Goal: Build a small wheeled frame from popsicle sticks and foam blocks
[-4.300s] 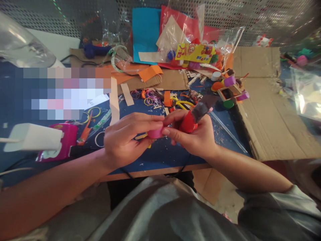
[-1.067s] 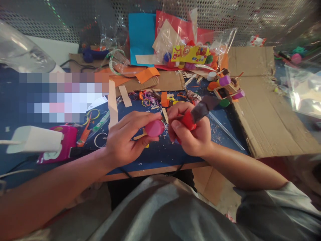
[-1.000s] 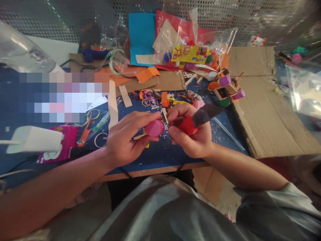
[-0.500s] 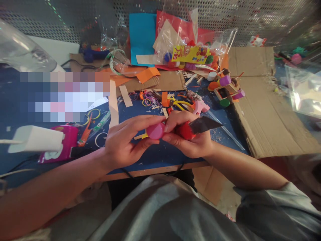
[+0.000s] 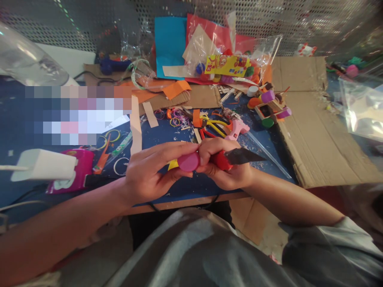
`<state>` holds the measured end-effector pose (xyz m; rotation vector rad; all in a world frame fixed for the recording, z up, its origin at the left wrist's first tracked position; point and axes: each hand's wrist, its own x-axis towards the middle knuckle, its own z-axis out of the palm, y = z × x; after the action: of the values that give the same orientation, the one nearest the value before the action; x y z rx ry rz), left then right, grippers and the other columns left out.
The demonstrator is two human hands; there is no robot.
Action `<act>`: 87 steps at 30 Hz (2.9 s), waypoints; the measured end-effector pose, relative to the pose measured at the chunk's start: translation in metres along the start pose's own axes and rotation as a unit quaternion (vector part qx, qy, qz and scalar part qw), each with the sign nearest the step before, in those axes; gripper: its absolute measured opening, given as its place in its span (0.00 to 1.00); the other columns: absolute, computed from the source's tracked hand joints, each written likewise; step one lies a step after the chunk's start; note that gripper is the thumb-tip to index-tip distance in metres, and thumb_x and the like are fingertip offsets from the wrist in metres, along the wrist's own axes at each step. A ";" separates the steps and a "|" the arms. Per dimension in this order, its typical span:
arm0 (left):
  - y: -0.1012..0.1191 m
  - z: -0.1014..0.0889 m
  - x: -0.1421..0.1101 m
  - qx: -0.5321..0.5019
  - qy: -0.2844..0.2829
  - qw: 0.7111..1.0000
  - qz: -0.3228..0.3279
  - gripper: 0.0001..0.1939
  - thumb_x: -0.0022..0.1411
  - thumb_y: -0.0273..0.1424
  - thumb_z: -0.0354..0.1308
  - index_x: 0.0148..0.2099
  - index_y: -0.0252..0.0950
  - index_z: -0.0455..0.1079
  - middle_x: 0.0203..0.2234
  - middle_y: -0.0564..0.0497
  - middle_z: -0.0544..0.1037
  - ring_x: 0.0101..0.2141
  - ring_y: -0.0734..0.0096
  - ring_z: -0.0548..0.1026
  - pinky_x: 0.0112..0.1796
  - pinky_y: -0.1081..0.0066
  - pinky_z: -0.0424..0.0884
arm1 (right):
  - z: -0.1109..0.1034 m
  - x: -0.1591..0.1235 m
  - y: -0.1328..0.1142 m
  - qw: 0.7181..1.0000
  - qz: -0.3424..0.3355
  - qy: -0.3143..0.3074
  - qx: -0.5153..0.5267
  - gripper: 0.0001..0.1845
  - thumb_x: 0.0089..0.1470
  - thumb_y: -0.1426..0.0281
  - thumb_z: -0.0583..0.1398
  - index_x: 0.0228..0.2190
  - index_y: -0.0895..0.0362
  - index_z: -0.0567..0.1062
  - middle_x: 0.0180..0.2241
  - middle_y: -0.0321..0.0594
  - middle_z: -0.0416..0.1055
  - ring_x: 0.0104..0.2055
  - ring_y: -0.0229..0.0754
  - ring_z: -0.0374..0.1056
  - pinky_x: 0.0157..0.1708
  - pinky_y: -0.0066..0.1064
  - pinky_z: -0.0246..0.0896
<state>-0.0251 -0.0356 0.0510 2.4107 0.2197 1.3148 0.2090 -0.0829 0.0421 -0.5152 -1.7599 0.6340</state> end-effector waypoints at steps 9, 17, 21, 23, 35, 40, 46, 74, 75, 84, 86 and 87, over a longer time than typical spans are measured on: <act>0.000 -0.002 0.000 0.003 -0.005 0.999 -0.043 0.25 0.83 0.44 0.67 0.75 0.45 0.76 0.54 0.42 0.93 0.48 0.55 0.94 0.50 0.65 0.94 | 0.007 -0.003 0.004 0.997 -0.006 0.058 -0.044 0.12 0.70 0.62 0.75 0.46 0.50 0.79 0.35 0.34 0.80 0.30 0.37 0.78 0.31 0.28 0.77; 0.001 -0.002 0.000 -0.007 -0.013 0.999 -0.053 0.23 0.83 0.44 0.67 0.73 0.45 0.78 0.54 0.42 0.93 0.48 0.55 0.94 0.50 0.66 0.94 | 0.005 -0.001 0.005 0.999 -0.020 0.032 -0.011 0.13 0.67 0.74 0.75 0.45 0.51 0.77 0.34 0.31 0.80 0.29 0.34 0.76 0.31 0.25 0.76; 0.001 -0.001 0.000 -0.009 -0.014 0.999 -0.050 0.24 0.82 0.44 0.68 0.74 0.45 0.78 0.53 0.42 0.93 0.48 0.55 0.94 0.51 0.67 0.94 | 0.004 -0.001 0.004 0.999 -0.031 0.026 -0.012 0.14 0.67 0.75 0.75 0.44 0.52 0.77 0.35 0.33 0.80 0.34 0.37 0.81 0.37 0.27 0.80; 0.002 -0.001 0.000 -0.007 -0.018 0.999 -0.049 0.25 0.82 0.44 0.69 0.75 0.47 0.77 0.54 0.43 0.93 0.48 0.54 0.94 0.50 0.66 0.95 | 0.003 -0.001 0.003 0.999 -0.026 0.018 -0.015 0.14 0.68 0.74 0.75 0.43 0.52 0.76 0.35 0.32 0.80 0.33 0.36 0.80 0.37 0.27 0.80; -0.017 0.010 -0.007 -0.071 0.053 0.996 -0.008 0.25 0.76 0.32 0.74 0.71 0.40 0.79 0.57 0.39 0.91 0.56 0.55 0.92 0.58 0.63 0.92 | 0.007 -0.004 -0.001 0.994 0.069 0.082 0.010 0.14 0.65 0.71 0.78 0.40 0.53 0.78 0.34 0.32 0.78 0.30 0.35 0.76 0.34 0.28 0.77; -0.017 0.013 -0.007 -0.057 0.077 0.995 0.003 0.22 0.74 0.26 0.75 0.67 0.41 0.81 0.59 0.41 0.90 0.56 0.60 0.91 0.58 0.66 0.91 | 0.008 -0.004 -0.003 0.995 0.069 0.076 0.015 0.15 0.63 0.70 0.80 0.41 0.54 0.80 0.35 0.33 0.80 0.33 0.36 0.78 0.34 0.27 0.77; -0.019 0.010 -0.005 -0.060 0.069 0.996 -0.004 0.17 0.71 0.28 0.79 0.59 0.38 0.83 0.57 0.40 0.90 0.54 0.61 0.92 0.56 0.68 0.90 | 0.010 -0.007 -0.003 0.991 0.103 0.082 0.032 0.13 0.64 0.71 0.79 0.39 0.55 0.81 0.35 0.34 0.79 0.31 0.35 0.76 0.37 0.31 0.78; -0.015 0.013 -0.013 -0.089 0.089 0.992 -0.029 0.20 0.72 0.31 0.80 0.62 0.48 0.84 0.51 0.51 0.94 0.47 0.59 0.95 0.51 0.66 0.96 | 0.013 -0.003 -0.001 0.995 0.062 0.043 0.066 0.15 0.63 0.77 0.79 0.37 0.54 0.78 0.33 0.30 0.78 0.26 0.34 0.71 0.40 0.33 0.78; -0.015 0.012 -0.013 -0.086 0.084 0.992 -0.034 0.20 0.72 0.31 0.80 0.62 0.49 0.84 0.51 0.51 0.94 0.47 0.58 0.95 0.52 0.66 0.96 | 0.013 -0.003 0.000 0.995 0.062 0.042 0.062 0.15 0.63 0.77 0.78 0.37 0.54 0.78 0.33 0.30 0.77 0.26 0.33 0.70 0.39 0.32 0.77; -0.018 0.014 -0.009 -0.075 0.130 0.988 0.038 0.24 0.67 0.24 0.82 0.62 0.38 0.84 0.49 0.46 0.93 0.51 0.58 0.94 0.58 0.66 0.93 | 0.019 -0.011 0.003 0.990 0.102 0.089 0.046 0.16 0.63 0.66 0.81 0.41 0.52 0.80 0.36 0.33 0.79 0.28 0.35 0.73 0.33 0.31 0.76; -0.018 0.015 -0.009 -0.055 0.130 0.990 0.026 0.22 0.69 0.25 0.81 0.61 0.42 0.84 0.49 0.49 0.93 0.50 0.59 0.94 0.56 0.66 0.94 | 0.018 -0.011 0.001 0.990 0.104 0.081 0.052 0.14 0.63 0.67 0.80 0.41 0.53 0.81 0.36 0.34 0.80 0.27 0.35 0.73 0.30 0.30 0.74; -0.017 0.015 -0.009 -0.045 0.130 0.990 0.020 0.20 0.71 0.26 0.80 0.61 0.44 0.84 0.49 0.50 0.93 0.49 0.60 0.94 0.55 0.65 0.95 | 0.018 -0.010 0.000 0.990 0.099 0.079 0.053 0.14 0.63 0.68 0.80 0.40 0.53 0.82 0.35 0.34 0.80 0.27 0.35 0.73 0.30 0.29 0.74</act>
<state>-0.0170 -0.0265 0.0294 2.1762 0.1778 1.6198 0.1944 -0.0923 0.0306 -0.6538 -1.5285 0.8002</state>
